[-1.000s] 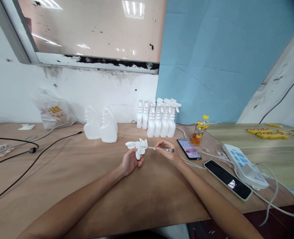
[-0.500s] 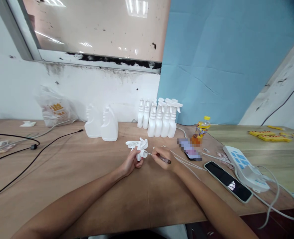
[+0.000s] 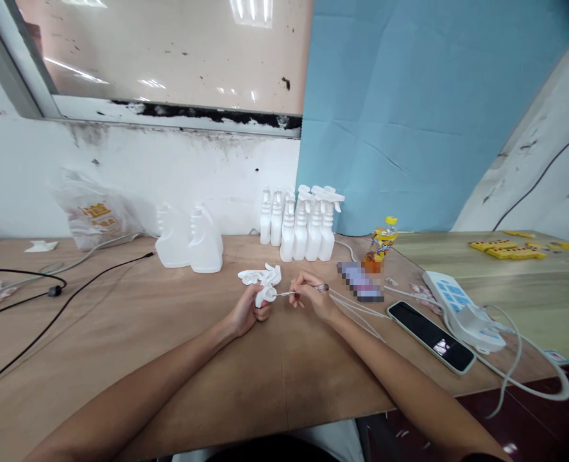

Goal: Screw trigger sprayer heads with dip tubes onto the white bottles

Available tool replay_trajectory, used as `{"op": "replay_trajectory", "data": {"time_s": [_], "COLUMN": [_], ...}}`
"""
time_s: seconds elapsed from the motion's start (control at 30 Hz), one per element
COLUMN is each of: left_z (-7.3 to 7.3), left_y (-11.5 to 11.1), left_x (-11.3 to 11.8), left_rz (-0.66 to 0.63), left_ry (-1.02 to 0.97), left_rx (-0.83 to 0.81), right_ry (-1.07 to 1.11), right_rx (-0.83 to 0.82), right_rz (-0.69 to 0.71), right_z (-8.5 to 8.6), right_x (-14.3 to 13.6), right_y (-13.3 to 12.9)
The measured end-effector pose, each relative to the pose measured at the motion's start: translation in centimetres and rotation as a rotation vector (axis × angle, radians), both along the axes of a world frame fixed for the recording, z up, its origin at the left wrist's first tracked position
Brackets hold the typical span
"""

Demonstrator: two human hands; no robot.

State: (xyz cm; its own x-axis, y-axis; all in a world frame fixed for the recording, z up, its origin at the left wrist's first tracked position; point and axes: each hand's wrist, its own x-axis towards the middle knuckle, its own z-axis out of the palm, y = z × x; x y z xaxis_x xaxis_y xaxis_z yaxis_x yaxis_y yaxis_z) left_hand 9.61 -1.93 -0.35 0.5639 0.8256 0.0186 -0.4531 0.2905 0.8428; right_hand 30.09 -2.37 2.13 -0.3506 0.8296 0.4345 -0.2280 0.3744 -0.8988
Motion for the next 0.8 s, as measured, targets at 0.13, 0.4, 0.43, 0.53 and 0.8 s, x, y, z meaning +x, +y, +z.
{"op": "replay_trajectory", "data": {"time_s": [0.13, 0.4, 0.43, 0.53, 0.8], "left_z": [0.1, 0.4, 0.5, 0.6, 0.4], "left_y": [0.5, 0.6, 0.6, 0.6, 0.5], "left_x": [-0.4, -0.6, -0.7, -0.7, -0.6], "left_rz": [-0.001, 0.020, 0.023, 0.026, 0.011], "left_ry": [-0.050, -0.121, -0.126, -0.131, -0.057], "left_rx": [-0.042, -0.087, -0.087, -0.084, -0.031], "right_ry": [0.077, 0.063, 0.051, 0.073, -0.069], "right_rx": [0.004, -0.032, -0.028, -0.053, 0.037], "right_rz": [0.011, -0.009, -0.019, -0.017, 0.029], "right_z": [-0.4, -0.6, -0.5, -0.4, -0.9], "right_x": [-0.7, -1.4, -1.5, -1.7, -1.7], "right_y": [0.0, -0.1, -0.2, -0.3, -0.3]}}
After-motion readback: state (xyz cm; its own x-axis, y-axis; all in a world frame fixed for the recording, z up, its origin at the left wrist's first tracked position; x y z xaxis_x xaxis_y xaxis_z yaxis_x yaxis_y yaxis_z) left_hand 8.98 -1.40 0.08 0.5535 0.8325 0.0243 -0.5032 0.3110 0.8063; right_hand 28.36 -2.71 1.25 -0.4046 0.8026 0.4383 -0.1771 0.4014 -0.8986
